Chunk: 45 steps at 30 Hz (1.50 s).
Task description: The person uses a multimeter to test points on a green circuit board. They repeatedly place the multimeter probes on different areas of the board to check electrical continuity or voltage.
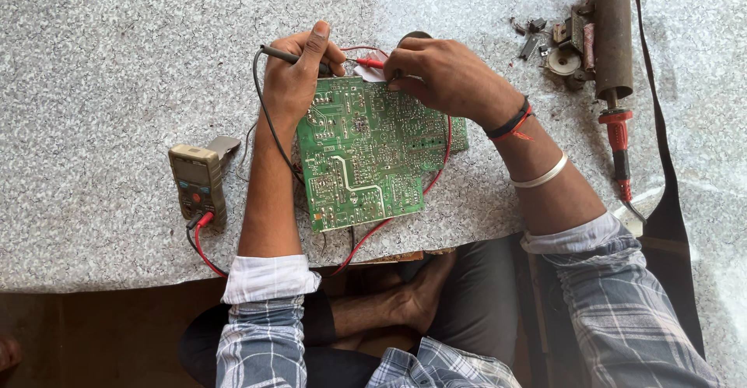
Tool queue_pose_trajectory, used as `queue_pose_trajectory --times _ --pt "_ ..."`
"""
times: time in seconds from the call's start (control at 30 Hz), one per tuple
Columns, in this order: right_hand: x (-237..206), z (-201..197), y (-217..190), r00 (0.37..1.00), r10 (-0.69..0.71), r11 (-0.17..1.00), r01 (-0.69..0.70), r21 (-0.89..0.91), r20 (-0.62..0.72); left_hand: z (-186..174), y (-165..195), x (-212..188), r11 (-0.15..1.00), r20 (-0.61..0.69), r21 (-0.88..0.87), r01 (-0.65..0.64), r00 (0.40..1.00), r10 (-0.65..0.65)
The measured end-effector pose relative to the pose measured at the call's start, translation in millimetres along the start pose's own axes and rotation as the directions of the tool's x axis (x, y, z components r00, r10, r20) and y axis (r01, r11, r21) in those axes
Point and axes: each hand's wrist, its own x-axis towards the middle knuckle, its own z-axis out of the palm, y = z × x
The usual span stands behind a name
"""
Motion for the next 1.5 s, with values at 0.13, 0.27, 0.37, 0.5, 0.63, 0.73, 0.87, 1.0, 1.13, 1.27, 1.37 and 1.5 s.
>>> queue_pose_trajectory --times 0.13,0.27,0.37,0.5,0.63,0.73,0.87,1.0,1.13,1.27,1.37,1.5 --pt "0 0 0 1.0 0.004 1.0 -0.004 0.014 -0.009 0 0 0 1.0 0.003 -0.031 0.003 1.0 -0.002" --pt "3 4 0 0.998 -0.025 1.0 0.024 -0.009 -0.051 0 0 -1 1.0 -0.005 -0.002 -0.003 1.0 0.003" --pt "2 5 1 0.997 -0.03 0.999 0.028 -0.033 -0.074 0 1 -1 1.0 -0.004 -0.001 0.015 1.0 -0.015" --pt "1 6 -1 0.995 -0.036 0.997 0.03 -0.072 -0.09 2 1 1 1.0 -0.002 -0.008 0.027 1.0 -0.027" --pt "1 7 -4 0.991 -0.064 0.995 0.056 -0.077 -0.114 1 1 0 0.999 0.0 -0.025 0.037 0.999 -0.037" --pt "1 4 -5 0.997 0.001 0.999 -0.004 -0.042 -0.08 1 1 0 1.0 -0.005 0.001 0.022 1.0 -0.022" --pt "0 0 -3 0.998 0.009 0.999 -0.007 0.046 -0.06 2 1 0 1.0 -0.007 0.009 0.014 1.0 -0.014" --pt "-1 -2 0 0.998 0.0 0.995 0.007 0.102 -0.066 2 2 1 1.0 -0.001 0.0 0.007 1.0 -0.007" --pt "-3 -3 4 0.997 0.071 0.996 -0.069 0.06 -0.027 2 2 1 1.0 0.007 -0.016 0.018 1.0 -0.018" --pt "-1 3 3 0.996 -0.003 0.997 0.009 0.071 -0.089 3 2 0 1.0 -0.001 0.009 0.015 1.0 -0.015" --pt "1 10 2 0.991 -0.04 0.999 0.042 0.017 -0.131 3 3 0 1.0 -0.005 0.019 0.014 1.0 -0.014" --pt "-1 11 4 0.995 -0.006 1.0 0.007 0.008 -0.1 3 4 -1 1.0 -0.002 0.01 0.017 1.0 -0.017"
